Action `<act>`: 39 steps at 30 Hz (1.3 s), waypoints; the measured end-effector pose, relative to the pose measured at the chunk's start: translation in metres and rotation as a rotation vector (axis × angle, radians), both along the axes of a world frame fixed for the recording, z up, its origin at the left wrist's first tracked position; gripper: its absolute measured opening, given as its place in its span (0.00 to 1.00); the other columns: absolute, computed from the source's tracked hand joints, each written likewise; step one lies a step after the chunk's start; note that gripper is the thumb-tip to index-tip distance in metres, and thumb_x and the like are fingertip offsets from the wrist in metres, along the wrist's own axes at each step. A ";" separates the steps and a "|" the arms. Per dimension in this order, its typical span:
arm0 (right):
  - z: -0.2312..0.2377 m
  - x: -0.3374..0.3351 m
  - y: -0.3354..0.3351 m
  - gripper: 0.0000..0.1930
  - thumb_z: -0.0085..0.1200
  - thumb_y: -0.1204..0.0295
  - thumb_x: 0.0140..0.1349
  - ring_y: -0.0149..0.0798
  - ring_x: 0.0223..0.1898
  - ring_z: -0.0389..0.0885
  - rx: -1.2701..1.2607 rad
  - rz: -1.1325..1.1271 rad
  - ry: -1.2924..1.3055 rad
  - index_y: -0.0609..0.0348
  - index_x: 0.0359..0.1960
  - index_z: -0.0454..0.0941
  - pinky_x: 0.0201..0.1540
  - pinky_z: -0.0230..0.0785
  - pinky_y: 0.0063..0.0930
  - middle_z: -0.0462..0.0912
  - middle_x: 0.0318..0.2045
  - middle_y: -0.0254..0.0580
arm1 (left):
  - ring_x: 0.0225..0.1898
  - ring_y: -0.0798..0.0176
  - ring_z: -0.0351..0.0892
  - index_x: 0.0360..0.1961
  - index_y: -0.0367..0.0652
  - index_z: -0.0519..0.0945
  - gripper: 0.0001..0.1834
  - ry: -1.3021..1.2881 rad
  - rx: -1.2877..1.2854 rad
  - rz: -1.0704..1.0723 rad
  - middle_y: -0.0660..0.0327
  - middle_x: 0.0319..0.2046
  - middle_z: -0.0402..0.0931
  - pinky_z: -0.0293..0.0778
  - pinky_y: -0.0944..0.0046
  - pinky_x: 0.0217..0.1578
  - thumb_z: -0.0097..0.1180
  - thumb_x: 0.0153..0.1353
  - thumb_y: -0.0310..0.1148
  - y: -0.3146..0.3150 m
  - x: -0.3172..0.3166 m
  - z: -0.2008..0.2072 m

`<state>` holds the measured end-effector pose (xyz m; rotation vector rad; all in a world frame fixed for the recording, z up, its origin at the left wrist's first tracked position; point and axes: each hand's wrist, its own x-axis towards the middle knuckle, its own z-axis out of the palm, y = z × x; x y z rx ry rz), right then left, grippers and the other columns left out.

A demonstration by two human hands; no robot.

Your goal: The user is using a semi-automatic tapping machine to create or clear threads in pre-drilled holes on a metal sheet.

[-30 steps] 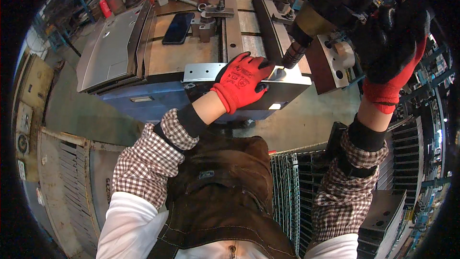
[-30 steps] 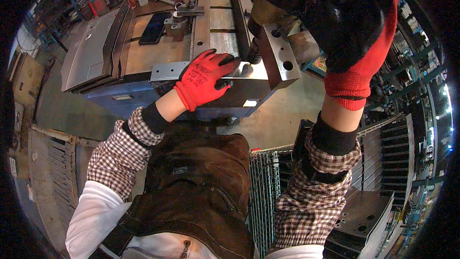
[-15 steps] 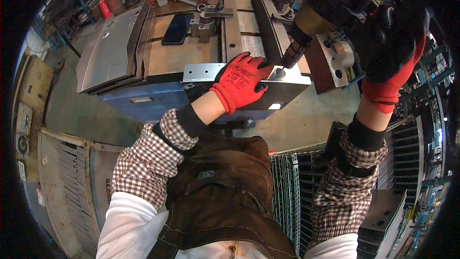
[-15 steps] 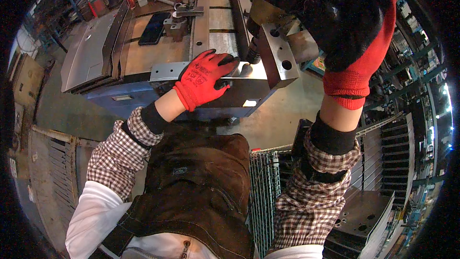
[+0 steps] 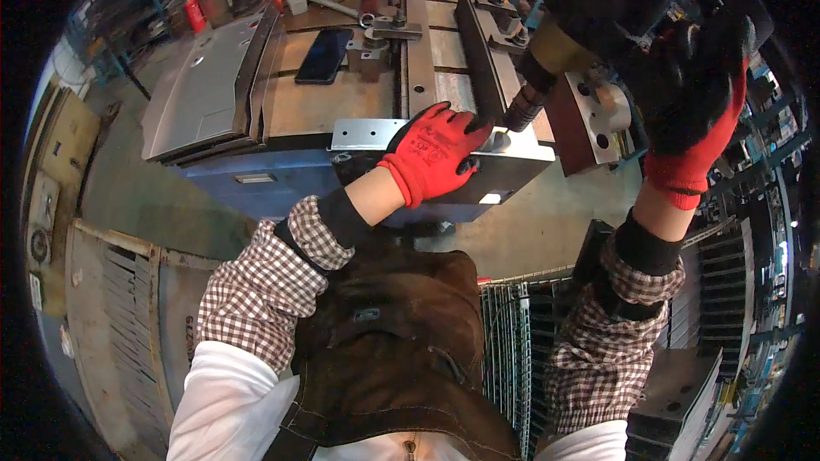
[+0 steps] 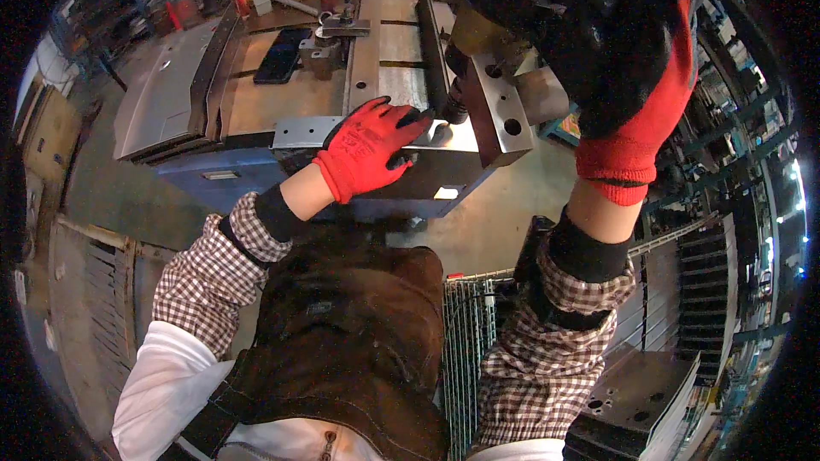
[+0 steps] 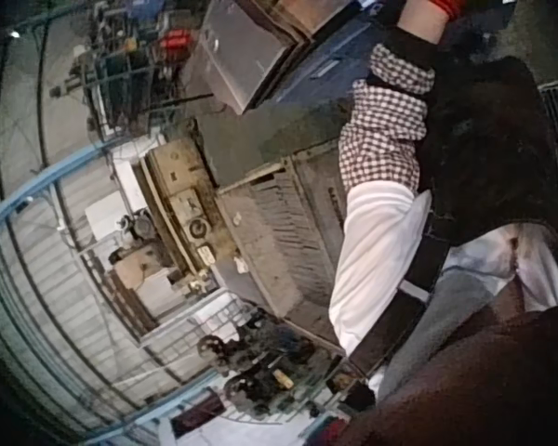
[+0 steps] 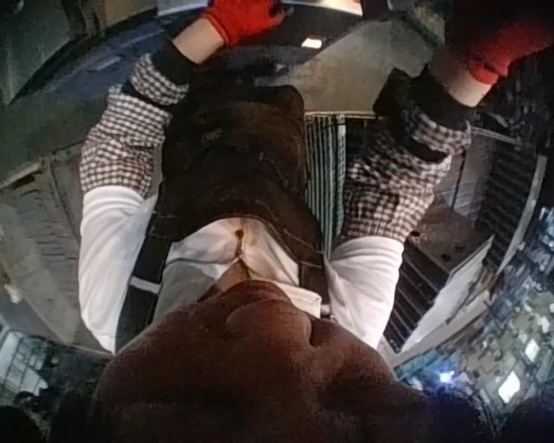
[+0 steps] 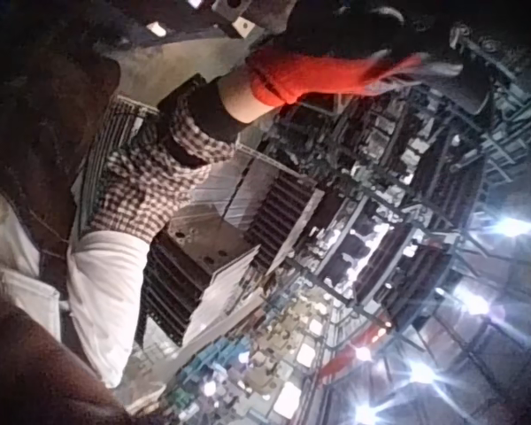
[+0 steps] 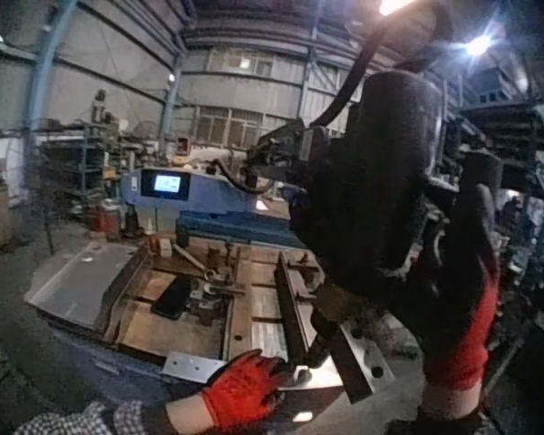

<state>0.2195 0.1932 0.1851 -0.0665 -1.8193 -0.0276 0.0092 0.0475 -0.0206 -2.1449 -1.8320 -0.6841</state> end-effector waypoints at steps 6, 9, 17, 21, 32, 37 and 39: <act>0.007 0.007 -0.001 0.25 0.43 0.66 0.76 0.44 0.60 0.77 0.092 -0.220 -0.079 0.59 0.72 0.62 0.61 0.74 0.38 0.73 0.64 0.48 | 0.60 0.46 0.71 0.67 0.47 0.70 0.36 0.002 -0.028 0.008 0.48 0.57 0.73 0.59 0.46 0.69 0.60 0.56 0.43 -0.001 0.000 0.000; 0.015 0.002 -0.006 0.26 0.43 0.66 0.77 0.44 0.64 0.74 -0.168 0.100 0.049 0.59 0.73 0.61 0.64 0.71 0.40 0.70 0.68 0.49 | 0.60 0.46 0.70 0.66 0.47 0.70 0.35 -0.006 -0.036 0.004 0.47 0.57 0.73 0.59 0.46 0.69 0.60 0.56 0.42 0.000 0.002 0.001; 0.031 -0.001 0.006 0.26 0.43 0.65 0.76 0.43 0.64 0.73 -0.281 0.343 0.144 0.59 0.72 0.61 0.64 0.70 0.41 0.69 0.68 0.48 | 0.60 0.45 0.71 0.68 0.46 0.68 0.38 -0.006 -0.002 0.016 0.47 0.57 0.72 0.59 0.47 0.69 0.61 0.55 0.42 0.001 0.002 -0.001; 0.030 -0.003 0.005 0.24 0.44 0.63 0.75 0.41 0.60 0.75 -0.250 0.340 0.125 0.61 0.68 0.65 0.62 0.71 0.39 0.73 0.63 0.46 | 0.60 0.45 0.71 0.67 0.44 0.68 0.38 0.008 -0.027 0.011 0.47 0.56 0.73 0.60 0.47 0.69 0.62 0.54 0.43 0.000 0.000 -0.001; -0.142 0.031 0.039 0.21 0.52 0.66 0.69 0.34 0.47 0.77 -1.072 0.218 0.284 0.63 0.60 0.73 0.51 0.70 0.29 0.79 0.51 0.39 | 0.58 0.47 0.73 0.66 0.43 0.69 0.39 -0.016 0.010 0.018 0.48 0.54 0.74 0.62 0.48 0.67 0.64 0.53 0.43 -0.003 -0.001 -0.002; -0.218 0.011 0.018 0.31 0.74 0.67 0.52 0.42 0.50 0.81 -0.759 -0.049 -0.256 0.60 0.58 0.77 0.53 0.73 0.35 0.82 0.52 0.46 | 0.57 0.47 0.73 0.66 0.42 0.69 0.39 -0.007 0.027 0.012 0.48 0.54 0.74 0.62 0.48 0.67 0.64 0.53 0.44 -0.001 0.002 -0.002; -0.203 -0.009 0.000 0.33 0.75 0.68 0.50 0.42 0.51 0.81 -0.829 0.064 -0.335 0.59 0.59 0.76 0.54 0.73 0.37 0.82 0.52 0.45 | 0.58 0.47 0.73 0.66 0.42 0.69 0.39 -0.006 0.034 0.018 0.48 0.54 0.74 0.61 0.49 0.67 0.64 0.53 0.44 -0.004 -0.003 -0.005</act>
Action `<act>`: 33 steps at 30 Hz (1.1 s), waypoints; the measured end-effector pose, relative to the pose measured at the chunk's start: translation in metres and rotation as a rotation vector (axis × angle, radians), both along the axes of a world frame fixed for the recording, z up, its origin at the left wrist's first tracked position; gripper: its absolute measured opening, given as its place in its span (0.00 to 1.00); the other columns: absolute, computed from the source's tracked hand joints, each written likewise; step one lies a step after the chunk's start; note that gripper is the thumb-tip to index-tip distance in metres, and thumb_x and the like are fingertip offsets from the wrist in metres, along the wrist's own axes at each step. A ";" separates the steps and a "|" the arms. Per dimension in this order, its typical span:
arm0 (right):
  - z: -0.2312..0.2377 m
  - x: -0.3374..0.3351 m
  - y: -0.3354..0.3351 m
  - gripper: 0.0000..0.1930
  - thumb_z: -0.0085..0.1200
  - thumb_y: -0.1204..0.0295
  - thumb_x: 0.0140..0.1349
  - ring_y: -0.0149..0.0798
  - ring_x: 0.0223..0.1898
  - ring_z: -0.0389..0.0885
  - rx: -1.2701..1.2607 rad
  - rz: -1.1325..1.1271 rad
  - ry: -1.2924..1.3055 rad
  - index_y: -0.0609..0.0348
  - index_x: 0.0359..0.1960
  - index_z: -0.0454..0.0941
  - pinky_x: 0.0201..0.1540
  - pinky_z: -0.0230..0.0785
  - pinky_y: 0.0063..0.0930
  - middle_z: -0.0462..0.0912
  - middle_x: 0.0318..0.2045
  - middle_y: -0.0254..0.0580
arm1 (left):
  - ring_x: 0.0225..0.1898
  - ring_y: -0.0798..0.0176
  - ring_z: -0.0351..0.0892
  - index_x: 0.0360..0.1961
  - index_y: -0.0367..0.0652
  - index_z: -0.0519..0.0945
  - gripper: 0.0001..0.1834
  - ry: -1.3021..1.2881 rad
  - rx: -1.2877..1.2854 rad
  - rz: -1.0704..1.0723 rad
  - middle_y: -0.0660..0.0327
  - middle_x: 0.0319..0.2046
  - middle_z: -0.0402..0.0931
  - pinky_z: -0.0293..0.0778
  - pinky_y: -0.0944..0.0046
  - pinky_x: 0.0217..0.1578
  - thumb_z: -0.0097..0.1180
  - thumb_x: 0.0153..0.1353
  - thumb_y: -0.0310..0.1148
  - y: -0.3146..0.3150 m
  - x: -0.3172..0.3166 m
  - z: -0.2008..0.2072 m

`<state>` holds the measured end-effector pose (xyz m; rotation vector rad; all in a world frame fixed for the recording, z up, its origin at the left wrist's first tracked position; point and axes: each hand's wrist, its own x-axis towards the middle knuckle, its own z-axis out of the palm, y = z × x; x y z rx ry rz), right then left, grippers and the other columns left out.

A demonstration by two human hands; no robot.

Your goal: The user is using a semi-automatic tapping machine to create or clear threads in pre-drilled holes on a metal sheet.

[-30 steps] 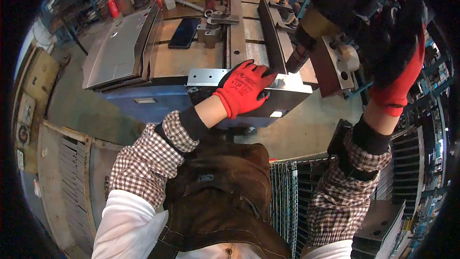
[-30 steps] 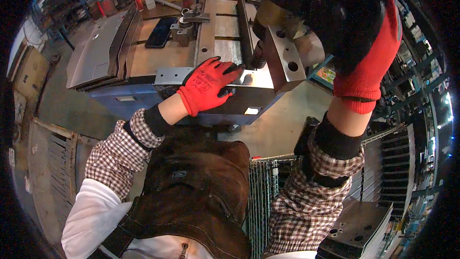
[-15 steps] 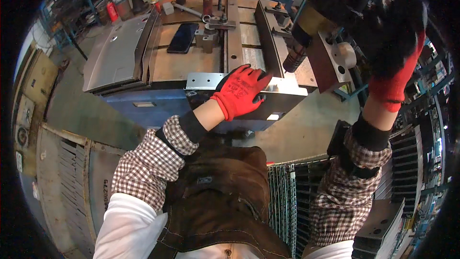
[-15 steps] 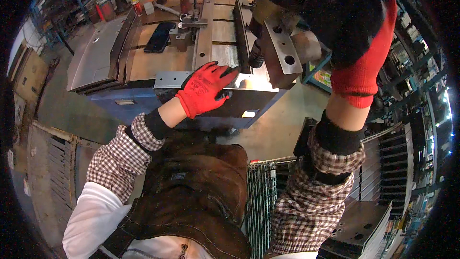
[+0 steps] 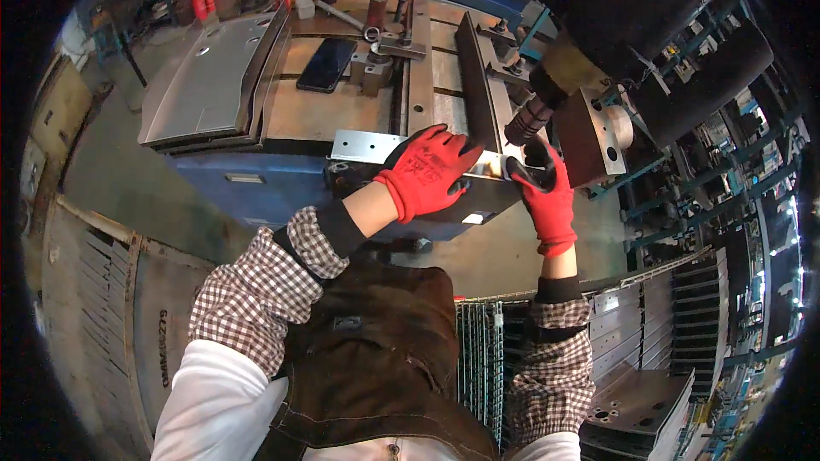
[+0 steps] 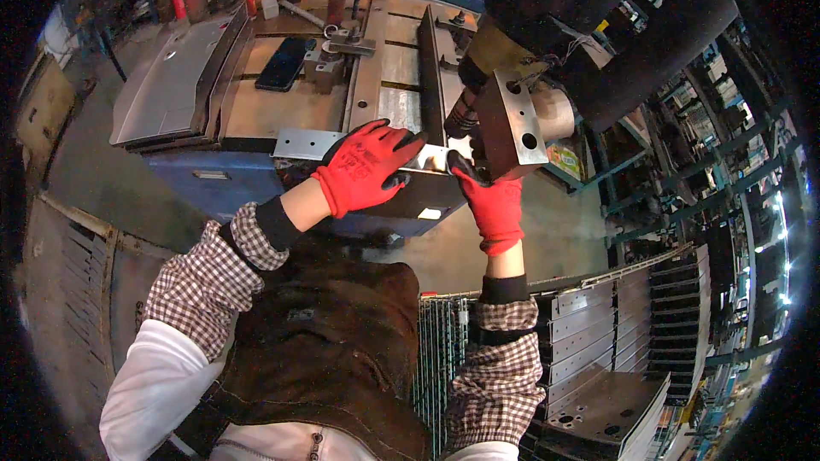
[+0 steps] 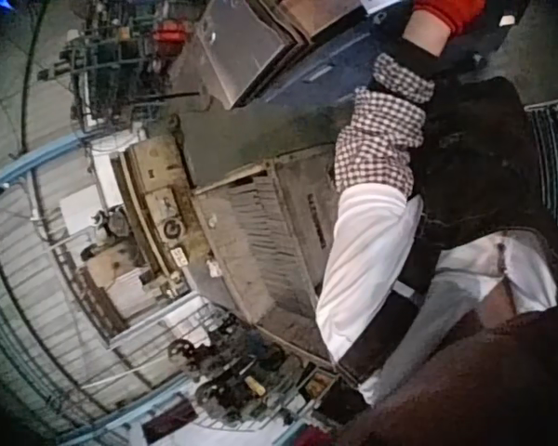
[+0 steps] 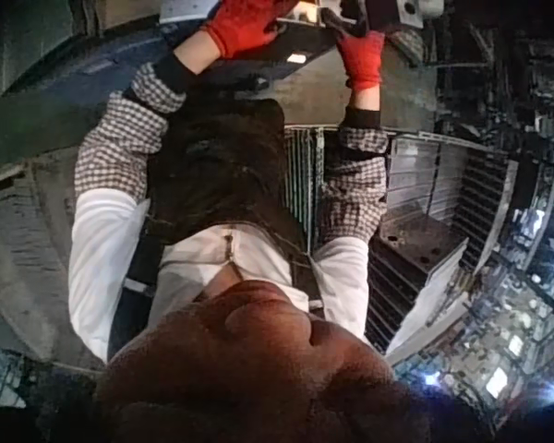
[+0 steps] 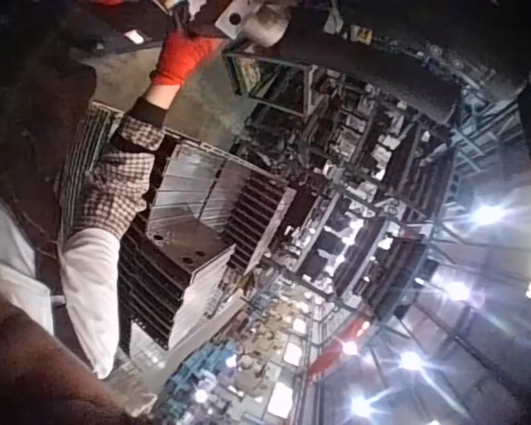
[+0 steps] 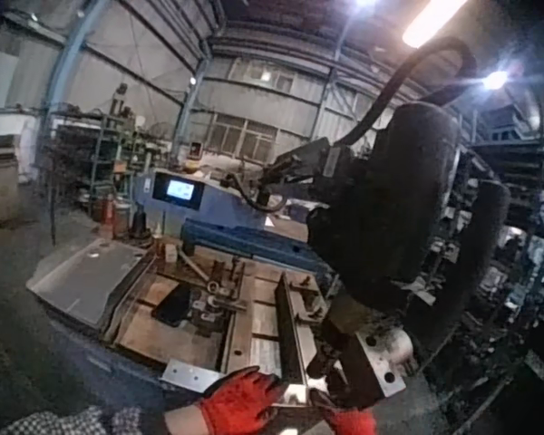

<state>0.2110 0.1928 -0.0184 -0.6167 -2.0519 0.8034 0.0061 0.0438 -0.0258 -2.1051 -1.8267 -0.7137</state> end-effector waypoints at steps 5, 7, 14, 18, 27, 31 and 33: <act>0.010 -0.017 -0.017 0.38 0.76 0.73 0.45 0.47 0.54 0.78 0.019 -0.007 -0.043 0.57 0.62 0.74 0.58 0.70 0.40 0.79 0.53 0.45 | 0.57 0.48 0.73 0.66 0.41 0.69 0.40 0.006 0.000 0.004 0.49 0.54 0.74 0.62 0.49 0.67 0.65 0.53 0.44 0.003 0.001 0.001; 0.004 -0.019 -0.020 0.38 0.76 0.73 0.45 0.47 0.54 0.78 -0.062 -0.025 0.028 0.57 0.62 0.74 0.58 0.70 0.39 0.79 0.53 0.45 | 0.57 0.48 0.73 0.66 0.41 0.69 0.40 0.008 0.001 0.005 0.49 0.53 0.74 0.62 0.49 0.67 0.65 0.52 0.43 0.003 0.002 0.000; -0.020 -0.011 -0.011 0.39 0.72 0.74 0.55 0.37 0.58 0.78 0.132 0.027 0.017 0.56 0.69 0.66 0.60 0.71 0.31 0.79 0.57 0.43 | 0.56 0.48 0.73 0.66 0.41 0.69 0.40 -0.011 0.024 -0.003 0.50 0.53 0.73 0.62 0.48 0.67 0.65 0.52 0.43 0.003 0.003 0.000; -0.016 -0.019 -0.015 0.36 0.72 0.73 0.55 0.39 0.58 0.79 0.105 -0.046 -0.040 0.57 0.66 0.69 0.59 0.71 0.33 0.80 0.56 0.45 | 0.56 0.48 0.73 0.66 0.41 0.69 0.40 -0.001 0.040 -0.003 0.50 0.52 0.74 0.62 0.49 0.67 0.65 0.52 0.44 0.001 0.000 -0.001; -0.019 -0.019 -0.007 0.25 0.68 0.69 0.56 0.44 0.55 0.82 0.184 -0.268 -0.150 0.48 0.58 0.78 0.58 0.72 0.38 0.84 0.52 0.44 | 0.56 0.49 0.73 0.66 0.42 0.68 0.40 0.000 0.018 0.016 0.50 0.52 0.73 0.62 0.49 0.67 0.64 0.53 0.45 0.002 0.002 0.001; -0.040 0.003 0.005 0.20 0.65 0.73 0.58 0.41 0.53 0.80 0.053 -0.315 0.060 0.55 0.54 0.81 0.58 0.70 0.36 0.83 0.51 0.43 | 0.56 0.48 0.73 0.66 0.42 0.68 0.40 0.012 0.038 0.023 0.50 0.52 0.73 0.62 0.49 0.66 0.64 0.53 0.45 0.000 -0.001 -0.005; -0.055 0.025 0.029 0.19 0.63 0.75 0.61 0.38 0.52 0.80 -0.041 -0.376 0.153 0.59 0.55 0.80 0.58 0.70 0.34 0.84 0.51 0.42 | 0.56 0.48 0.73 0.66 0.42 0.68 0.40 0.001 0.062 0.011 0.50 0.52 0.74 0.62 0.49 0.66 0.64 0.53 0.45 0.002 0.001 -0.005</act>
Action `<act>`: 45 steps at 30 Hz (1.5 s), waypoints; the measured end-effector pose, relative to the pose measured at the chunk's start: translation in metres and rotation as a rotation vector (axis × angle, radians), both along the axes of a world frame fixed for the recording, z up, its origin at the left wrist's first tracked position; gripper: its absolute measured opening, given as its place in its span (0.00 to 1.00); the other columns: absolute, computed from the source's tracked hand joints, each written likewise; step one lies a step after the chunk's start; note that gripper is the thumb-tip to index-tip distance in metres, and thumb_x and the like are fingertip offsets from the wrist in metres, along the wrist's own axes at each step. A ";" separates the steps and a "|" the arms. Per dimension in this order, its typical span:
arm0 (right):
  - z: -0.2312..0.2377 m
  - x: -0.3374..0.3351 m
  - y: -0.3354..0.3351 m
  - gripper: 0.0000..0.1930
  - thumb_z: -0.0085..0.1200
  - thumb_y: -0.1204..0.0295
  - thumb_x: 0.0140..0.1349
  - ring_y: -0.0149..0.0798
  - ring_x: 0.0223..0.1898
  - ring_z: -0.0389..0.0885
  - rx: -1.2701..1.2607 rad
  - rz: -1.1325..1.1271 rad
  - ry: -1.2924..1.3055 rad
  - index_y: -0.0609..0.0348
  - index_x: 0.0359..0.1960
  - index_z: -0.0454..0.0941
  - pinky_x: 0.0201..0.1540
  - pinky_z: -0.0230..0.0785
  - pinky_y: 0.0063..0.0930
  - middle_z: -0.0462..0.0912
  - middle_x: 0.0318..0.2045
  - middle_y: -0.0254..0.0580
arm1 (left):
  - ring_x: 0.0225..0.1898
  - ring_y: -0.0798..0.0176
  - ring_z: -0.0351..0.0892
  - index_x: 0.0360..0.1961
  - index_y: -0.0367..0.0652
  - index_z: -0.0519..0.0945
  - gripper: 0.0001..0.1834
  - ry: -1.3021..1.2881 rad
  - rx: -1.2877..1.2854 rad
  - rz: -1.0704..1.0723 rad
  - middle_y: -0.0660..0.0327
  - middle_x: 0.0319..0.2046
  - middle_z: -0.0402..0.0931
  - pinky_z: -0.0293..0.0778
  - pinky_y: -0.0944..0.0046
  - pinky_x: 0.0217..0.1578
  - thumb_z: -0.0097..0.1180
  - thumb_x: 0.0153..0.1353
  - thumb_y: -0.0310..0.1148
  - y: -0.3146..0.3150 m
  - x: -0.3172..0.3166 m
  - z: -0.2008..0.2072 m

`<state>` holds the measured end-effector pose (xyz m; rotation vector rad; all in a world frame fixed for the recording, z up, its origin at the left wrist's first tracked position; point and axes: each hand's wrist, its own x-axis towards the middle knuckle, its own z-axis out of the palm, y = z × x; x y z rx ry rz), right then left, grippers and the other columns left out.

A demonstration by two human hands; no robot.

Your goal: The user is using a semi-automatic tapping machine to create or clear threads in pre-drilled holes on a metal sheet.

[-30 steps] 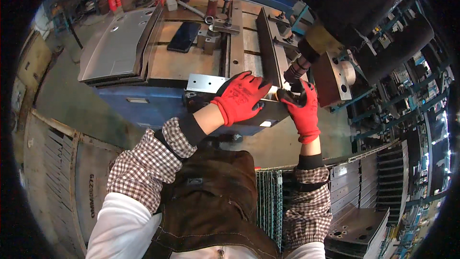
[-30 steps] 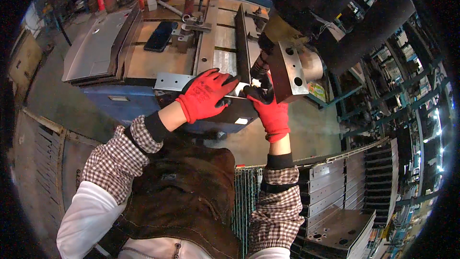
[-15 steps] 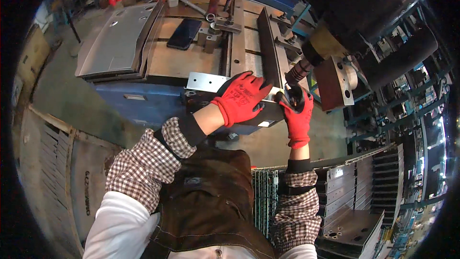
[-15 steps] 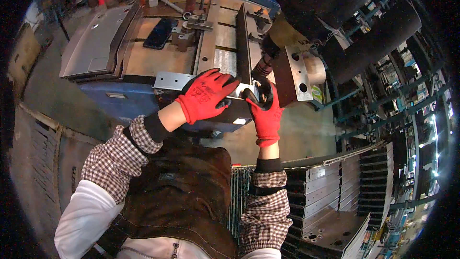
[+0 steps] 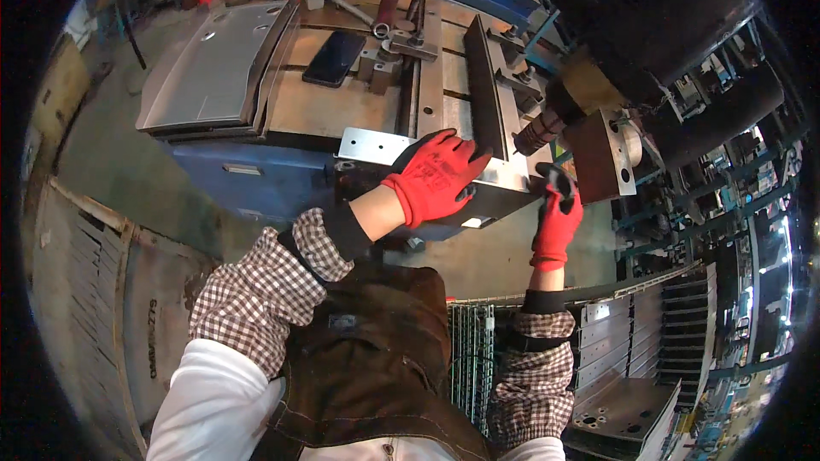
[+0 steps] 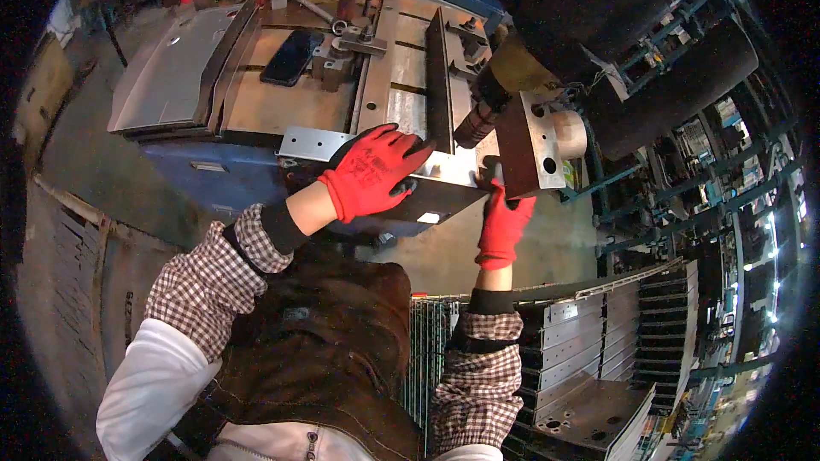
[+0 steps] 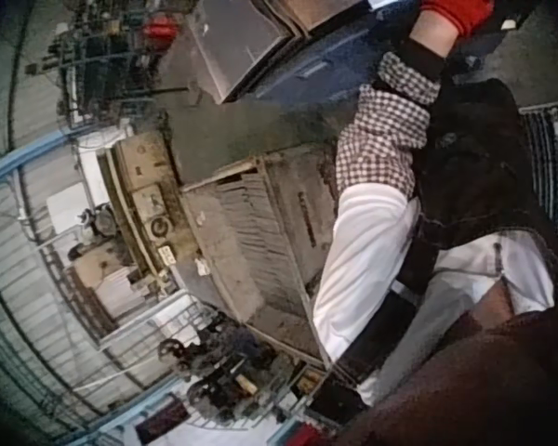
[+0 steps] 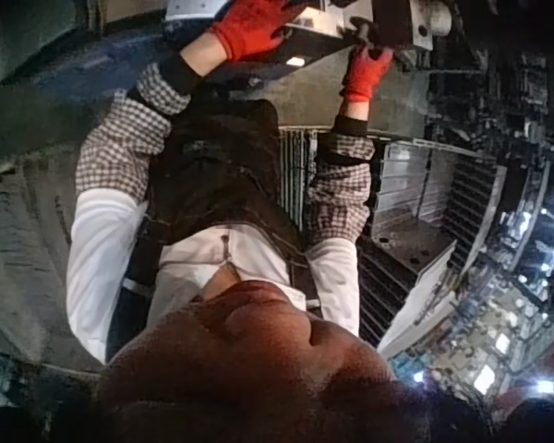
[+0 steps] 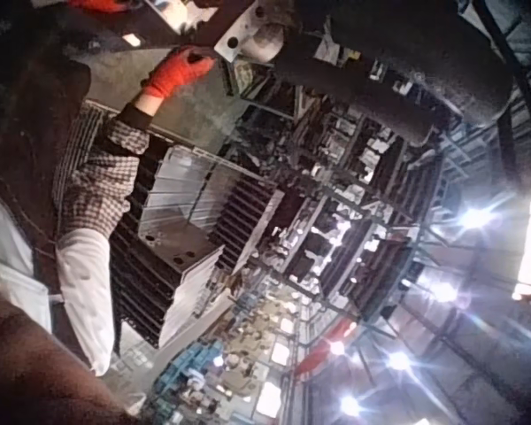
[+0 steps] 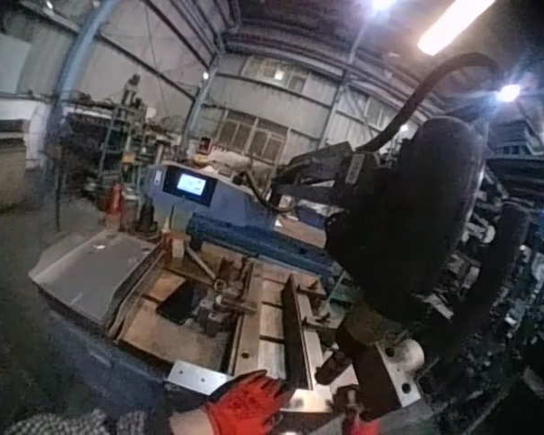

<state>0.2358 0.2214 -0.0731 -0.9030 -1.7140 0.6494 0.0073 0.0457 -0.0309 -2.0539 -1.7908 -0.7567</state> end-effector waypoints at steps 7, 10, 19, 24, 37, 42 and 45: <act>0.016 -0.009 -0.016 0.22 0.66 0.73 0.59 0.41 0.55 0.79 0.199 0.027 -0.240 0.58 0.56 0.79 0.59 0.67 0.36 0.83 0.52 0.43 | 0.56 0.48 0.73 0.67 0.42 0.68 0.40 -0.008 -0.039 0.009 0.50 0.52 0.73 0.62 0.49 0.66 0.65 0.53 0.43 -0.001 0.001 0.002; 0.040 -0.034 -0.041 0.27 0.70 0.70 0.54 0.47 0.58 0.76 0.366 0.094 -0.334 0.51 0.58 0.78 0.62 0.64 0.40 0.80 0.56 0.43 | 0.56 0.49 0.73 0.67 0.41 0.68 0.40 -0.004 -0.040 0.012 0.50 0.52 0.74 0.63 0.49 0.66 0.65 0.53 0.43 -0.005 -0.001 0.005; 0.026 -0.015 -0.022 0.25 0.65 0.76 0.54 0.49 0.59 0.75 0.303 0.031 -0.324 0.52 0.56 0.80 0.65 0.61 0.42 0.82 0.53 0.44 | 0.56 0.49 0.73 0.66 0.41 0.69 0.40 -0.001 -0.018 -0.007 0.50 0.52 0.74 0.63 0.48 0.66 0.65 0.52 0.43 0.002 0.002 0.002; 0.054 -0.014 -0.058 0.27 0.61 0.69 0.58 0.51 0.64 0.69 0.501 0.189 -0.492 0.49 0.62 0.76 0.69 0.54 0.48 0.77 0.60 0.44 | 0.57 0.48 0.73 0.66 0.38 0.67 0.42 -0.029 -0.024 0.032 0.49 0.52 0.74 0.63 0.49 0.66 0.65 0.51 0.43 -0.005 -0.004 0.003; 0.053 -0.010 -0.070 0.42 0.61 0.60 0.49 0.58 0.69 0.61 0.574 0.176 -0.896 0.50 0.71 0.66 0.72 0.48 0.54 0.64 0.70 0.51 | 0.56 0.46 0.73 0.66 0.45 0.70 0.39 0.025 -0.028 -0.025 0.49 0.51 0.74 0.63 0.48 0.66 0.65 0.52 0.42 -0.006 -0.005 0.003; 0.004 0.063 0.009 0.27 0.52 0.63 0.68 0.57 0.67 0.65 0.117 0.001 -0.325 0.59 0.67 0.70 0.70 0.55 0.49 0.68 0.67 0.57 | 0.56 0.45 0.73 0.66 0.40 0.68 0.40 -0.033 -0.042 -0.012 0.47 0.52 0.73 0.62 0.48 0.66 0.65 0.53 0.42 0.007 0.010 0.010; 0.030 0.077 0.015 0.24 0.47 0.64 0.73 0.54 0.67 0.67 -0.020 0.063 0.228 0.61 0.67 0.69 0.70 0.58 0.45 0.69 0.67 0.56 | 0.57 0.45 0.73 0.66 0.37 0.67 0.41 -0.022 -0.070 0.029 0.46 0.53 0.73 0.61 0.48 0.67 0.65 0.53 0.44 0.004 0.008 0.008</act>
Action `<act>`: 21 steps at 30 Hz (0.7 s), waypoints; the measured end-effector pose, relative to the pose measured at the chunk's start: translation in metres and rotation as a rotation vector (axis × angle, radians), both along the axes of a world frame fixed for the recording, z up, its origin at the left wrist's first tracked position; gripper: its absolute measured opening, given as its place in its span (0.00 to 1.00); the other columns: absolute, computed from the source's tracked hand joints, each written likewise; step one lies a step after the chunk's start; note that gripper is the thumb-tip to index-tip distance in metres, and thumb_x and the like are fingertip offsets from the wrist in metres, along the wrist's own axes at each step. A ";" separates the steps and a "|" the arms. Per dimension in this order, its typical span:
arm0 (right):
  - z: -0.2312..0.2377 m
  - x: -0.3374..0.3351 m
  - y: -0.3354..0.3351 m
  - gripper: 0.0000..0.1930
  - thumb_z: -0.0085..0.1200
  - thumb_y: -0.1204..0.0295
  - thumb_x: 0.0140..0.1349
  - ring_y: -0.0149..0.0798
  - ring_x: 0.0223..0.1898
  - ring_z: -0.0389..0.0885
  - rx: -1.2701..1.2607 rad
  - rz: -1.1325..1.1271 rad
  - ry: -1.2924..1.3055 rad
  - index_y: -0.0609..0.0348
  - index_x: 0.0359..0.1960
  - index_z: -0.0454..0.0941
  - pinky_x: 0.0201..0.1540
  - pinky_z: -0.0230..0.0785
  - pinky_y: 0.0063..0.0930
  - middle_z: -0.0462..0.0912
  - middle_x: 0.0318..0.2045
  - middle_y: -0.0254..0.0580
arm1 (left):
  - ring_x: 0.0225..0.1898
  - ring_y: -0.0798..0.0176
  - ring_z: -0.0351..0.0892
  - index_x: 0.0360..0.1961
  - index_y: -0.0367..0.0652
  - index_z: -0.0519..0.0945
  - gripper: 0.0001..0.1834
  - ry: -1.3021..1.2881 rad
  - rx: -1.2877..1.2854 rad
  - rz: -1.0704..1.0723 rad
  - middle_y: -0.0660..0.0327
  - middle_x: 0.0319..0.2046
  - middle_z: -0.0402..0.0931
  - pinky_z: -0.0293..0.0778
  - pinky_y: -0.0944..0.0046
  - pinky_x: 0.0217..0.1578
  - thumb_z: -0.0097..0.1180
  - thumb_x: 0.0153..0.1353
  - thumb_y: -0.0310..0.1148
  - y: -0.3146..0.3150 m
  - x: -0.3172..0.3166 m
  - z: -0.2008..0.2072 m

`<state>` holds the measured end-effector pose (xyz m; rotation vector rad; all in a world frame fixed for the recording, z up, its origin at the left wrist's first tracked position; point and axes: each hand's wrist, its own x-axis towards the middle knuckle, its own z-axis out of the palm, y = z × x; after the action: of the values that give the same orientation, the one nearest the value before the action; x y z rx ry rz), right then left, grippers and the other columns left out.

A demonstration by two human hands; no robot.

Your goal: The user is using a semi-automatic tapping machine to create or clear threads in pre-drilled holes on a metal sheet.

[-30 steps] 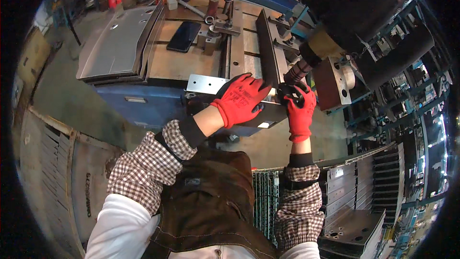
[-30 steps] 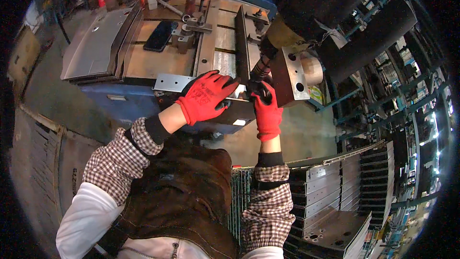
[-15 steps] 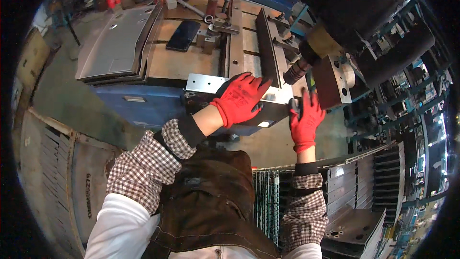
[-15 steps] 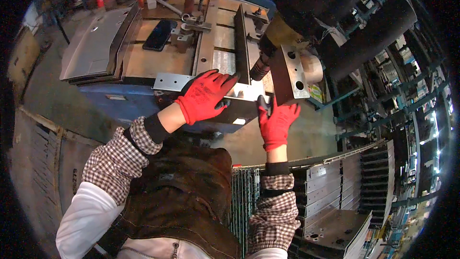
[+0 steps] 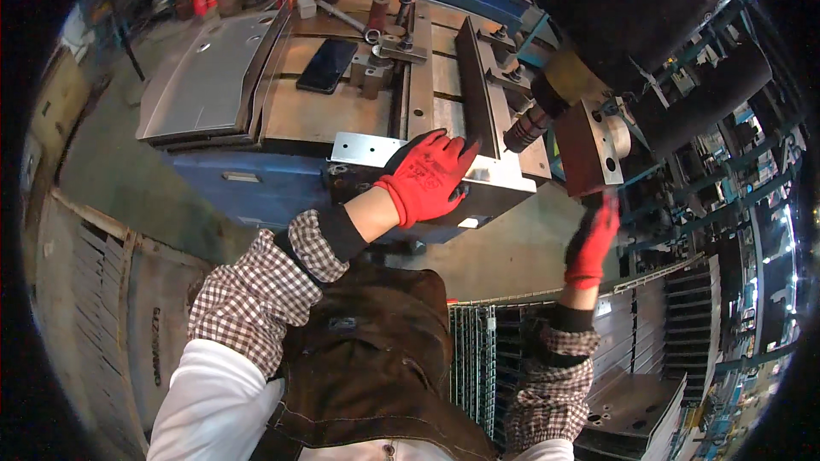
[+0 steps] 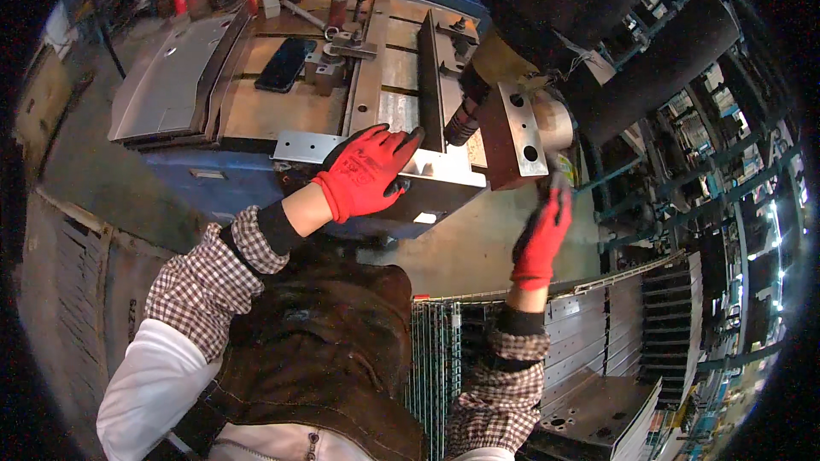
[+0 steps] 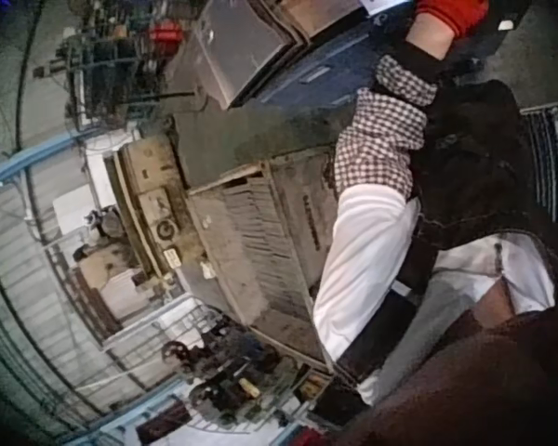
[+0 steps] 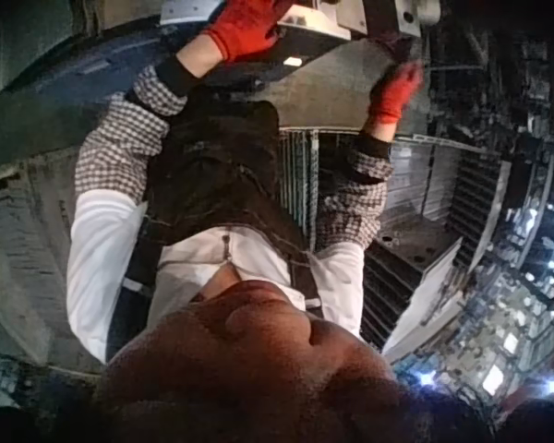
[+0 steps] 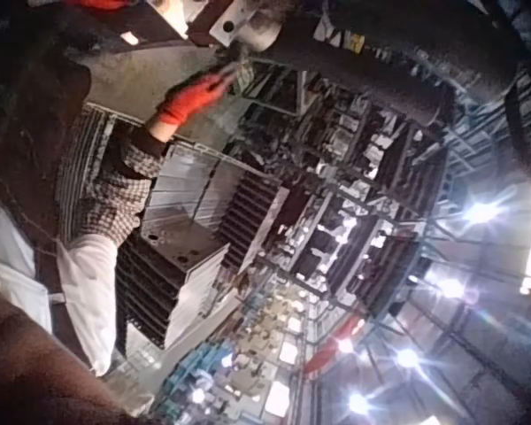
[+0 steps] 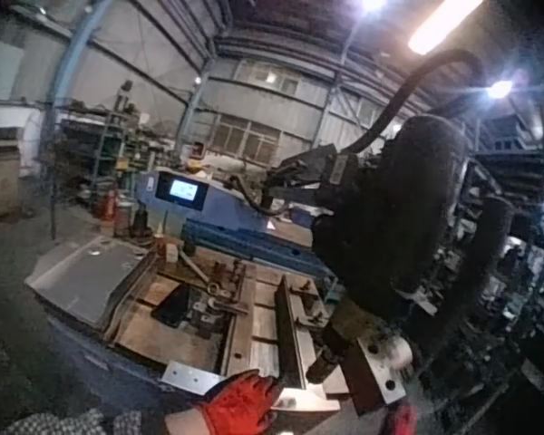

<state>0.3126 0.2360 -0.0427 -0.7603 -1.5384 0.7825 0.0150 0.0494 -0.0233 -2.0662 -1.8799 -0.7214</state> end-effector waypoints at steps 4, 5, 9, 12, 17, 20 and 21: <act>0.140 -0.047 -0.064 0.25 0.44 0.63 0.74 0.49 0.67 0.69 0.357 0.280 0.241 0.64 0.68 0.66 0.70 0.60 0.43 0.70 0.67 0.54 | 0.58 0.46 0.72 0.66 0.39 0.67 0.40 0.015 -0.015 0.014 0.46 0.54 0.72 0.61 0.48 0.67 0.64 0.54 0.44 -0.009 -0.007 -0.002; 0.174 -0.053 -0.077 0.26 0.43 0.62 0.75 0.47 0.67 0.70 0.449 0.327 0.226 0.64 0.69 0.65 0.70 0.61 0.43 0.70 0.67 0.53 | 0.58 0.46 0.72 0.67 0.39 0.67 0.40 0.020 0.001 -0.009 0.46 0.54 0.72 0.61 0.48 0.67 0.64 0.54 0.44 -0.005 -0.004 -0.002; 0.243 -0.075 -0.090 0.29 0.41 0.58 0.75 0.45 0.67 0.71 0.637 0.342 0.059 0.65 0.70 0.62 0.70 0.62 0.41 0.69 0.67 0.52 | 0.57 0.46 0.72 0.66 0.40 0.68 0.40 0.031 0.006 -0.010 0.46 0.53 0.72 0.61 0.48 0.67 0.64 0.54 0.44 -0.005 -0.007 -0.003; 0.261 -0.074 -0.079 0.31 0.42 0.56 0.75 0.46 0.67 0.71 0.586 0.289 0.000 0.65 0.71 0.61 0.70 0.62 0.41 0.69 0.68 0.52 | 0.56 0.46 0.72 0.66 0.40 0.68 0.40 0.027 0.035 -0.029 0.47 0.52 0.72 0.62 0.48 0.66 0.64 0.54 0.44 -0.004 -0.008 -0.005; 0.274 -0.078 -0.061 0.31 0.46 0.57 0.74 0.44 0.65 0.72 0.627 0.425 0.060 0.64 0.71 0.62 0.68 0.65 0.39 0.71 0.66 0.49 | 0.55 0.47 0.73 0.66 0.39 0.68 0.39 0.022 0.061 -0.049 0.47 0.51 0.73 0.62 0.48 0.66 0.63 0.54 0.45 0.001 -0.004 -0.006; 0.265 -0.089 -0.062 0.29 0.47 0.59 0.74 0.43 0.64 0.73 0.639 0.419 -0.017 0.64 0.71 0.62 0.66 0.67 0.38 0.73 0.64 0.48 | 0.55 0.47 0.73 0.65 0.39 0.69 0.39 0.030 0.058 -0.028 0.47 0.51 0.73 0.62 0.48 0.66 0.63 0.54 0.45 -0.004 -0.010 -0.010; 0.266 -0.090 -0.063 0.29 0.47 0.60 0.74 0.42 0.63 0.74 0.657 0.404 -0.060 0.64 0.71 0.63 0.66 0.67 0.38 0.73 0.64 0.47 | 0.55 0.47 0.73 0.65 0.39 0.69 0.39 0.030 0.059 -0.028 0.47 0.51 0.73 0.62 0.48 0.66 0.63 0.54 0.45 -0.004 -0.009 -0.009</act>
<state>0.2228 0.1729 0.2232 0.0145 -1.8841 0.4843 0.0056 0.0453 -0.0327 -2.0593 -1.7956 -0.7388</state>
